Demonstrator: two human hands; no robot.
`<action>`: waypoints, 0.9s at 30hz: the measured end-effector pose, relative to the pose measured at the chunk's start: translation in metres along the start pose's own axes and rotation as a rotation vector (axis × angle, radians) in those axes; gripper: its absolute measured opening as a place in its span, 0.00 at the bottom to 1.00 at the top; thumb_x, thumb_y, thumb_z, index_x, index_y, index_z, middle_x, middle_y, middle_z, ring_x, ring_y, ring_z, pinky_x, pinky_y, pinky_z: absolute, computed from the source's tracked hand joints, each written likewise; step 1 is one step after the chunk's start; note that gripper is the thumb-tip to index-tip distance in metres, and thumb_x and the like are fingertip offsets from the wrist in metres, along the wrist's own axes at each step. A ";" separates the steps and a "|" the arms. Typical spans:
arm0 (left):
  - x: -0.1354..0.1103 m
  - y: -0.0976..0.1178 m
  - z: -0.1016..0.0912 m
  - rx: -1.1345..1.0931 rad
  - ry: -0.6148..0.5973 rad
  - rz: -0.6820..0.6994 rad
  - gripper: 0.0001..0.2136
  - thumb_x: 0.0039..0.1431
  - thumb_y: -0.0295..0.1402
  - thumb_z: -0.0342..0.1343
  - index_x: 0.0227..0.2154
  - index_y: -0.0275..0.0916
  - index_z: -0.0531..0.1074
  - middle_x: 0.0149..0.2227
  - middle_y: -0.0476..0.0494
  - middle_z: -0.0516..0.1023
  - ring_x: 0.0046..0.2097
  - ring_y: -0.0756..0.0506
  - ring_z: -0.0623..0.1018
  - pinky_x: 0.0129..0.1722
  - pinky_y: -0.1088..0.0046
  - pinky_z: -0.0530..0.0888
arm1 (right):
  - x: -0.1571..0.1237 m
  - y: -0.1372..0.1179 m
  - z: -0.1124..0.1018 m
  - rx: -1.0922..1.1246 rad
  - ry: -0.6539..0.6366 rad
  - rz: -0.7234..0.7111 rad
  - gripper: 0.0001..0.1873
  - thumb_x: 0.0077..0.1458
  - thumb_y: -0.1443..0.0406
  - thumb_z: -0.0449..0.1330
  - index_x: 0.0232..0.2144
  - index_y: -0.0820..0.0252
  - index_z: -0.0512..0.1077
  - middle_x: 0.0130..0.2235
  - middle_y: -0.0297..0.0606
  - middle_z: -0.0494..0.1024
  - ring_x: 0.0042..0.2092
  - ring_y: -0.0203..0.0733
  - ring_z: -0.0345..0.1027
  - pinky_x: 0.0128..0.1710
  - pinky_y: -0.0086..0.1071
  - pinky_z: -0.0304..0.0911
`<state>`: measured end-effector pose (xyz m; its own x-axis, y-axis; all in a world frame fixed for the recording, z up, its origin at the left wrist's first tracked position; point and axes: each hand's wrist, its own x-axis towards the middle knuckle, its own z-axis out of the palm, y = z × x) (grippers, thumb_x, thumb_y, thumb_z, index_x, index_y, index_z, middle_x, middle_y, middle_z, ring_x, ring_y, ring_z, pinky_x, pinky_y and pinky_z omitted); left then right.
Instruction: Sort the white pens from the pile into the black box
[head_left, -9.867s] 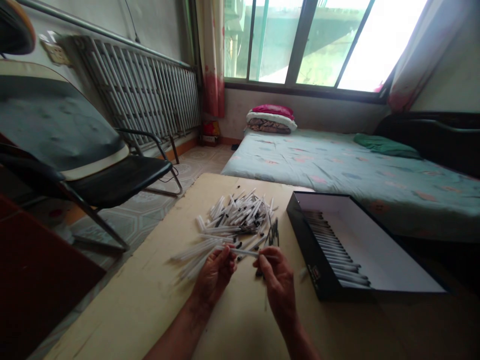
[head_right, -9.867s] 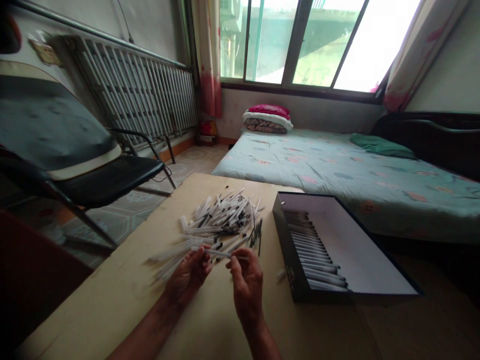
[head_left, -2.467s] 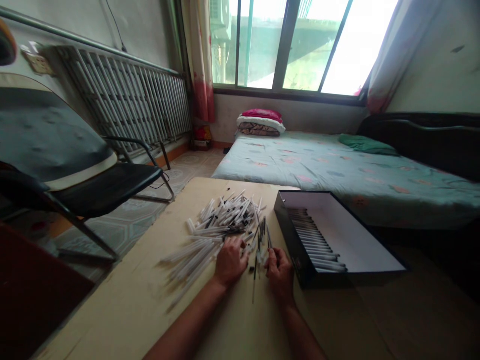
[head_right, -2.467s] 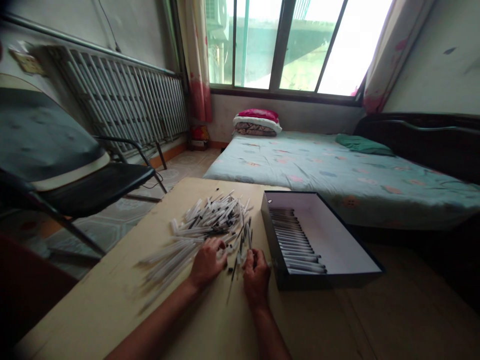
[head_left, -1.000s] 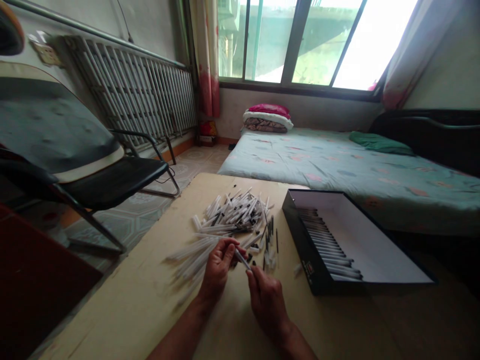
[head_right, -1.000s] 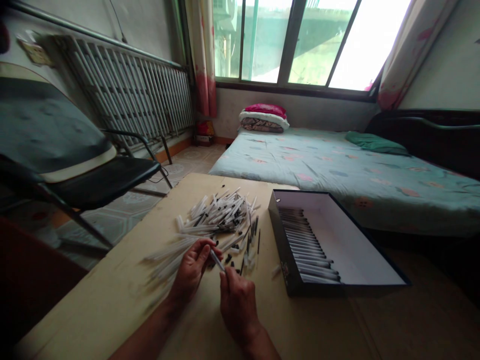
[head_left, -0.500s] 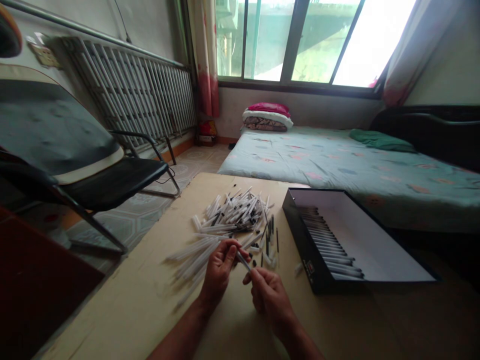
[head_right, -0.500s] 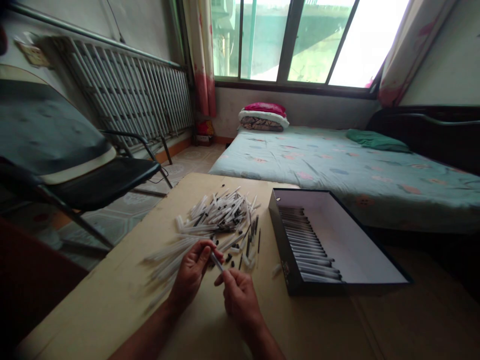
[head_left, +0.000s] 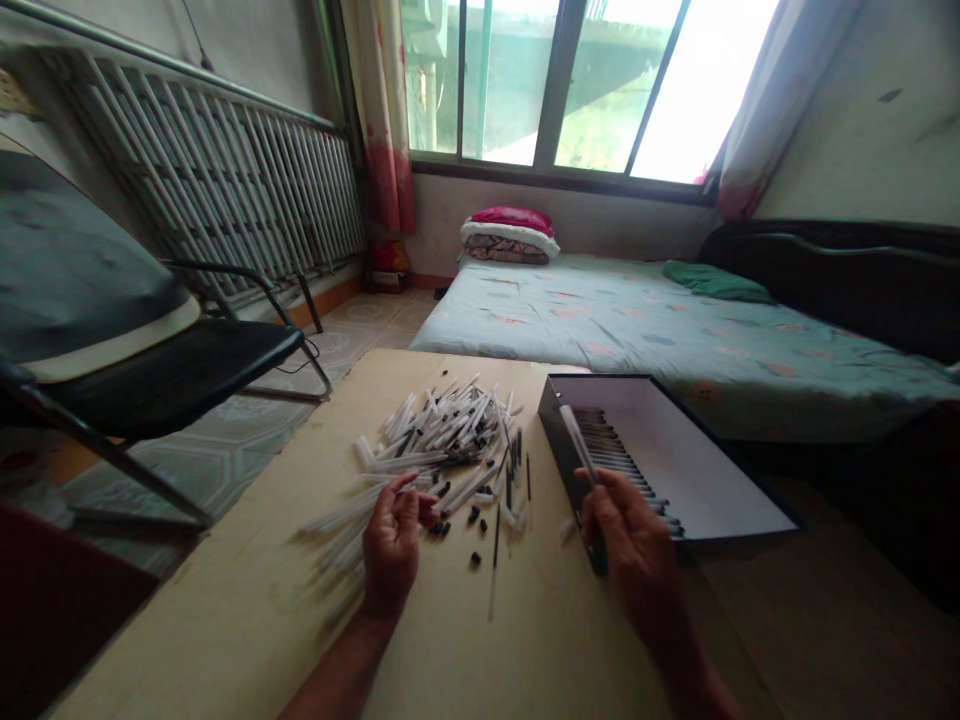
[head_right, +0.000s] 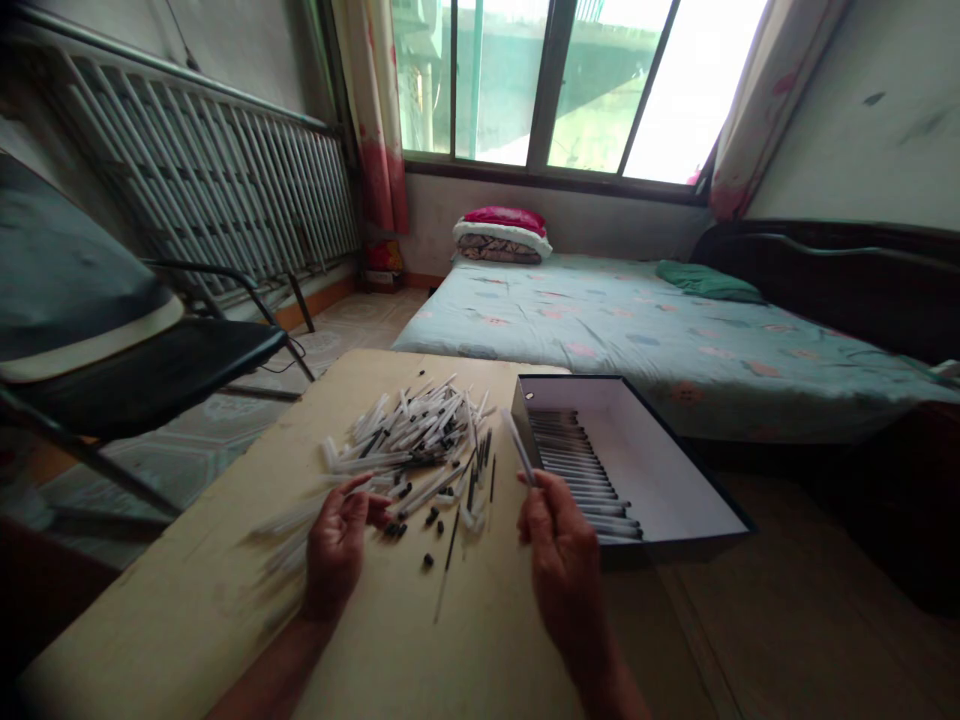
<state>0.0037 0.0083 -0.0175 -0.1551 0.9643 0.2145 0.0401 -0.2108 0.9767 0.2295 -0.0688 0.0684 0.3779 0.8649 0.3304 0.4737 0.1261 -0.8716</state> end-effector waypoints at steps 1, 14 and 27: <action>0.001 0.000 0.000 0.007 0.002 -0.003 0.16 0.60 0.41 0.48 0.46 0.38 0.65 0.29 0.46 0.77 0.26 0.47 0.76 0.29 0.70 0.74 | 0.010 0.002 -0.021 -0.109 0.018 -0.046 0.16 0.58 0.57 0.50 0.42 0.59 0.70 0.30 0.35 0.71 0.32 0.38 0.65 0.32 0.29 0.60; 0.006 -0.002 0.000 -0.038 0.018 -0.077 0.15 0.57 0.42 0.50 0.42 0.38 0.66 0.25 0.49 0.75 0.23 0.48 0.75 0.25 0.73 0.73 | 0.095 0.089 -0.123 -0.771 -0.916 0.127 0.12 0.41 0.67 0.57 0.30 0.61 0.78 0.33 0.38 0.79 0.36 0.42 0.70 0.34 0.27 0.60; 0.004 -0.006 0.001 0.096 0.018 -0.002 0.12 0.58 0.41 0.50 0.39 0.39 0.68 0.27 0.47 0.76 0.25 0.46 0.76 0.27 0.70 0.73 | 0.092 0.063 -0.097 -0.754 -0.581 -0.070 0.14 0.51 0.62 0.51 0.25 0.60 0.76 0.24 0.36 0.76 0.27 0.38 0.68 0.28 0.28 0.58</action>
<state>0.0038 0.0139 -0.0229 -0.1730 0.9616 0.2131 0.1337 -0.1914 0.9724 0.3710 -0.0282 0.0789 -0.0292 0.9989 -0.0357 0.9450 0.0160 -0.3267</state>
